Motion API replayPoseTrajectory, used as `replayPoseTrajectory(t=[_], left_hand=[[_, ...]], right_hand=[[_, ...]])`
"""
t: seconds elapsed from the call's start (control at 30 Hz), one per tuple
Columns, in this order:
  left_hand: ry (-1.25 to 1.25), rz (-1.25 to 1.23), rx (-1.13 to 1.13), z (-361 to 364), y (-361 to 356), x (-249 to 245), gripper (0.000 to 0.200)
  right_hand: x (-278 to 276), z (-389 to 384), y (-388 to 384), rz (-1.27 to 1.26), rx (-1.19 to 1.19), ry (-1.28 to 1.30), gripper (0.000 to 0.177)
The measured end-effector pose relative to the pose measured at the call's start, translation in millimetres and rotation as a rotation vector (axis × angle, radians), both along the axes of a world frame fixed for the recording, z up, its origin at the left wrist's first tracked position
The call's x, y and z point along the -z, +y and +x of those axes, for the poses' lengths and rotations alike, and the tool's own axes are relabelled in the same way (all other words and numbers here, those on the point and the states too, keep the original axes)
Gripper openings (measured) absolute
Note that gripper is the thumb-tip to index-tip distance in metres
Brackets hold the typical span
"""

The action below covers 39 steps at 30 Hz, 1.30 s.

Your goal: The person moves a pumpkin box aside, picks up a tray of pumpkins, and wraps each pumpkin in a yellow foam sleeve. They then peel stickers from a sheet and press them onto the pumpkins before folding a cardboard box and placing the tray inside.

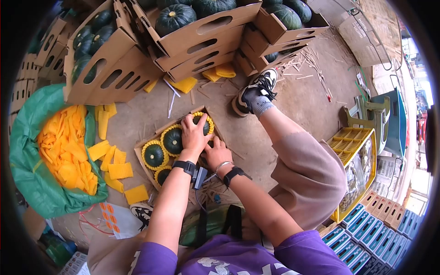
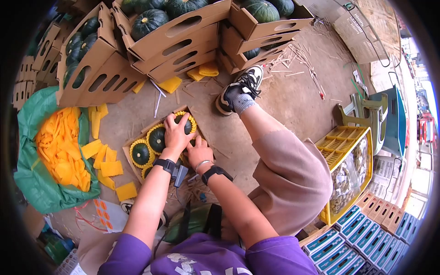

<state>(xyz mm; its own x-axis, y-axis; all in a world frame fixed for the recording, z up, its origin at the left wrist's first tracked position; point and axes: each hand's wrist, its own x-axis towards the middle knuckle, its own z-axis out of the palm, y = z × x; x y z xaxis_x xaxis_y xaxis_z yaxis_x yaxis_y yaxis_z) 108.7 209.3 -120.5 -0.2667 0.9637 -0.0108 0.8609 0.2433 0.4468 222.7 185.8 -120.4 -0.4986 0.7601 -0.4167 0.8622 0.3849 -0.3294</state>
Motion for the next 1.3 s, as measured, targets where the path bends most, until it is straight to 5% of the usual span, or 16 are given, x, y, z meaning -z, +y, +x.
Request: replayPoseTrajectory(t=[0.37, 0.57, 0.63, 0.73, 0.83, 0.9, 1.03, 1.1, 1.17, 1.23, 1.3], left_hand=[[0.148, -0.389, 0.1, 5, 23, -13, 0.055], [0.014, -0.093, 0.182, -34, -30, -20, 0.048], [-0.287, 0.048, -0.069, -59, -60, -39, 0.036], [-0.49, 0.022, -0.486, -109, -140, -30, 0.024], [-0.342, 0.092, -0.81, -171, -242, -8, 0.021], [-0.305, 0.009, -1.099, -219, -301, 32, 0.024], [-0.013, -0.363, -1.043, -213, -325, 39, 0.03], [-0.668, -0.533, -1.302, -191, -313, 30, 0.049], [-0.577, -0.355, -1.363, -162, -282, 4, 0.073], [-0.377, -0.335, -1.226, -182, -309, 92, 0.089], [-0.126, -0.176, -1.032, -174, -279, 45, 0.089]], right_hand=[[-5, 5, 1, 0.006, -0.027, 0.068, 0.046], [-12, -2, 27, -0.073, 0.126, 0.199, 0.025], [-9, -12, 37, 0.148, 0.085, 0.399, 0.03], [4, -32, 41, 0.348, -0.072, 0.313, 0.043], [10, -23, 46, 0.259, -0.047, 0.374, 0.051], [7, -22, 49, 0.232, -0.079, 0.32, 0.048], [-2, -21, 49, 0.184, 0.036, 0.351, 0.042], [-10, -17, 36, 0.208, 0.195, 0.413, 0.032], [-21, -15, 18, 0.052, 0.194, 0.364, 0.026], [-33, -17, -10, 0.007, 0.077, 0.385, 0.021], [-52, -26, -37, -0.054, -0.021, 0.464, 0.021]])
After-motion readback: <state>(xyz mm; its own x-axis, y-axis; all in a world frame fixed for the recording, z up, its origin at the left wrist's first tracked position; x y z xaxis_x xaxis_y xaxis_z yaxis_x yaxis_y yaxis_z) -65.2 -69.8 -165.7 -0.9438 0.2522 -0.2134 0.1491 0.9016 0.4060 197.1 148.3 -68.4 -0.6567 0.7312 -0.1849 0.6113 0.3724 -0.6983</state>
